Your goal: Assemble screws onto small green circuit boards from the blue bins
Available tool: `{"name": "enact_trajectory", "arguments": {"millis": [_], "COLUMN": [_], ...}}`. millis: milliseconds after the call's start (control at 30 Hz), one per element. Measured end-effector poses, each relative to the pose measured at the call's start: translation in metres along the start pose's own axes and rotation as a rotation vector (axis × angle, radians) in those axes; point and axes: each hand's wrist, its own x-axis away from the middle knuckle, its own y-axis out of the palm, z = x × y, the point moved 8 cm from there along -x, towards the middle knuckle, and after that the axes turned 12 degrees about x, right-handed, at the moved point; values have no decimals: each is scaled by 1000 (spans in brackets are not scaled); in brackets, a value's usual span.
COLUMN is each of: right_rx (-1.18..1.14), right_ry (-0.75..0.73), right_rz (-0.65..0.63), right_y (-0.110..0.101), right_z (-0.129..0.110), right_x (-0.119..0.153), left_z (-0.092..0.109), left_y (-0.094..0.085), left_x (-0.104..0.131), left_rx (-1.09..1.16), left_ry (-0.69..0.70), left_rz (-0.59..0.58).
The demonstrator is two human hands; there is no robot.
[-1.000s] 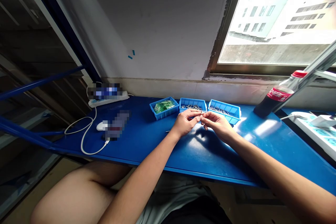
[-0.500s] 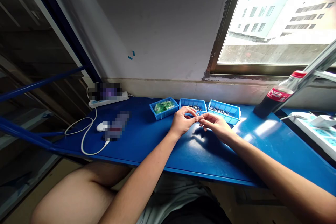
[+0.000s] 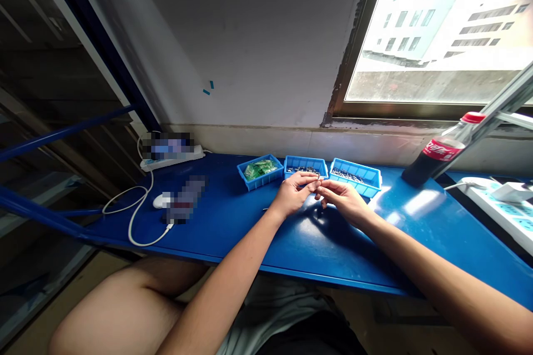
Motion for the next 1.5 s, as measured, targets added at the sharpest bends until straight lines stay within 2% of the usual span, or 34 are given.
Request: {"name": "enact_trajectory", "arguments": {"millis": [333,533,633,733,833,933,1067,1133,1267,1500], "right_rx": [-9,-81,-178,-291,-269,-42,637,865,1038,1111], "right_ry": [12,75,116,171,206,151,-179,-315,-378,-419], "right_rz": [91,142,206,323,372,339,314,285,257,171], "right_y": [-10,-13,-23,-39,-50,-48,-31,-19,-14,-13], "right_z": [9,18,27,39,44,34,-1,-9,-4,8], "right_x": [-3,-4,-7,-9,-8,-7,0,4,4,-3], "left_z": [12,12,7,3,4,7,8,8,9,5], "left_y": [8,2,3,2,-1,-5,-5,-3,-1,1], "left_x": [4,7,8,8,7,7,8,8,9,9], "left_rx": [-216,-535,-666,-748,-805,-838,-893,-921,-935,-914], "left_ry": [106,173,177,159,148,139,90,71,64,42], "left_rz": [-58,-2,-41,-69,-52,-25,-35,-51,-68,-84]}}
